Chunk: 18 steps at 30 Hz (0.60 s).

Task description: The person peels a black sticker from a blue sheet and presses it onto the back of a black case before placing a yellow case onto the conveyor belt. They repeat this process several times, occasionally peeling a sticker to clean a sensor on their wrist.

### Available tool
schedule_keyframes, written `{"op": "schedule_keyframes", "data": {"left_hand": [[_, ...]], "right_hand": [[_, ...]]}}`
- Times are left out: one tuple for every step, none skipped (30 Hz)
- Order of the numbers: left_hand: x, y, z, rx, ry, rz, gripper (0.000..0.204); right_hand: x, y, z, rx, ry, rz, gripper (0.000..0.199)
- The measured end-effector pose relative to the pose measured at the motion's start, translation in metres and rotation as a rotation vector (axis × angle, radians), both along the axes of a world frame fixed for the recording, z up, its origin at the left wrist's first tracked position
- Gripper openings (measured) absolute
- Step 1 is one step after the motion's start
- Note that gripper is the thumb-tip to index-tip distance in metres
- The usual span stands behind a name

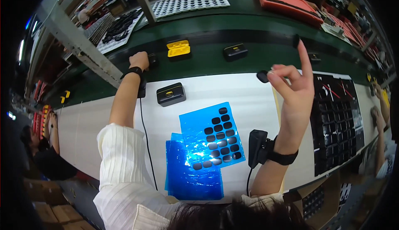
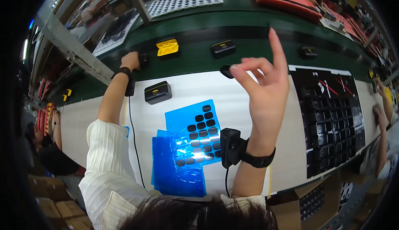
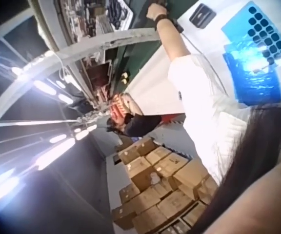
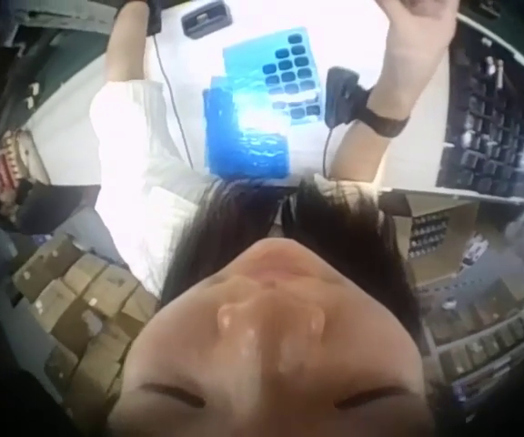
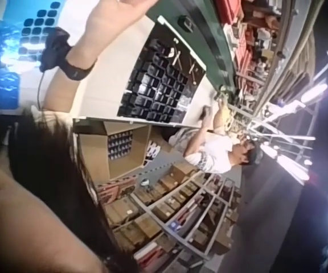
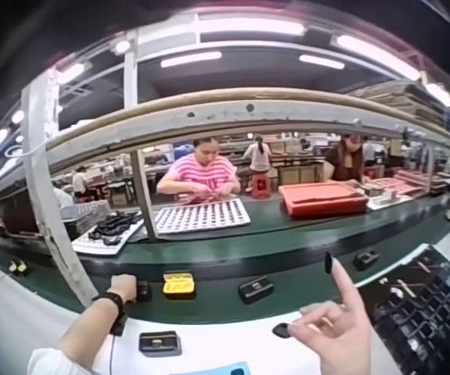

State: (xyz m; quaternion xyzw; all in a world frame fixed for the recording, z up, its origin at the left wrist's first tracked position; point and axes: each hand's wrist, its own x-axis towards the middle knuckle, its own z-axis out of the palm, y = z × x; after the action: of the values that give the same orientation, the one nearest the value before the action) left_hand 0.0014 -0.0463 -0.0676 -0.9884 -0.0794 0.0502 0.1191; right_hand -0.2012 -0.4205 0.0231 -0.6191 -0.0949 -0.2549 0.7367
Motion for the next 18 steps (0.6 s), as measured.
{"op": "schedule_keyframes", "data": {"left_hand": [[-0.004,-0.002,0.006,0.065,-0.015,-0.021,0.039],[-0.01,-0.004,0.011,0.075,-0.014,-0.036,0.039],[-0.018,-0.011,0.015,0.065,-0.16,-0.075,0.043],[-0.027,-0.016,0.022,0.054,-0.304,-0.112,0.048],[-0.037,-0.028,0.033,-0.063,-0.311,-0.099,0.05],[-0.049,-0.039,0.047,-0.179,-0.316,-0.084,0.053],[-0.061,-0.054,0.057,-0.339,-0.282,-0.172,0.052],[-0.078,-0.061,0.07,-0.485,-0.25,-0.242,0.052],[-0.093,-0.066,0.072,-0.647,-0.208,-0.285,0.053],[-0.108,-0.074,0.075,-0.812,-0.166,-0.327,0.055],[-0.124,-0.089,0.078,-0.896,-0.163,-0.397,0.056],[-0.144,-0.1,0.087,-0.972,-0.17,-0.457,0.056],[-0.158,-0.111,0.088,-0.97,-0.159,-0.458,0.056],[-0.169,-0.121,0.089,-1.053,-0.175,-0.516,0.055],[-0.179,-0.131,0.089,-1.141,-0.187,-0.572,0.054],[-0.185,-0.138,0.088,-1.151,-0.168,-0.569,0.054],[-0.19,-0.145,0.086,-1.238,-0.165,-0.57,0.053],[-0.197,-0.15,0.088,-1.321,-0.174,-0.562,0.052]], "right_hand": [[0.0,0.003,0.0,0.008,0.002,-0.018,0.074],[-0.001,0.006,0.0,0.047,0.016,0.022,0.075],[0.0,0.007,0.0,0.083,0.025,0.063,0.076],[0.001,0.008,0.0,0.12,0.034,0.107,0.077],[0.0,0.007,0.0,0.126,0.037,0.091,0.077],[-0.001,0.005,0.001,0.123,0.054,0.112,0.076],[-0.004,0.001,0.0,0.12,0.075,0.122,0.076],[-0.005,0.002,0.0,0.126,0.092,0.151,0.076],[-0.005,0.006,-0.001,0.141,0.098,0.145,0.076],[-0.005,0.008,0.0,0.147,0.106,0.177,0.076],[-0.005,0.01,0.002,0.151,0.116,0.208,0.076],[-0.004,0.015,0.004,0.16,0.119,0.253,0.076],[-0.004,0.019,0.004,0.166,0.127,0.247,0.076],[-0.003,0.023,0.003,0.153,0.113,0.283,0.076],[-0.004,0.026,0.002,0.139,0.104,0.316,0.076],[-0.004,0.03,-0.001,0.122,0.099,0.348,0.075],[-0.004,0.033,-0.004,0.12,0.117,0.339,0.075],[-0.006,0.038,-0.003,0.096,0.117,0.36,0.076]]}}
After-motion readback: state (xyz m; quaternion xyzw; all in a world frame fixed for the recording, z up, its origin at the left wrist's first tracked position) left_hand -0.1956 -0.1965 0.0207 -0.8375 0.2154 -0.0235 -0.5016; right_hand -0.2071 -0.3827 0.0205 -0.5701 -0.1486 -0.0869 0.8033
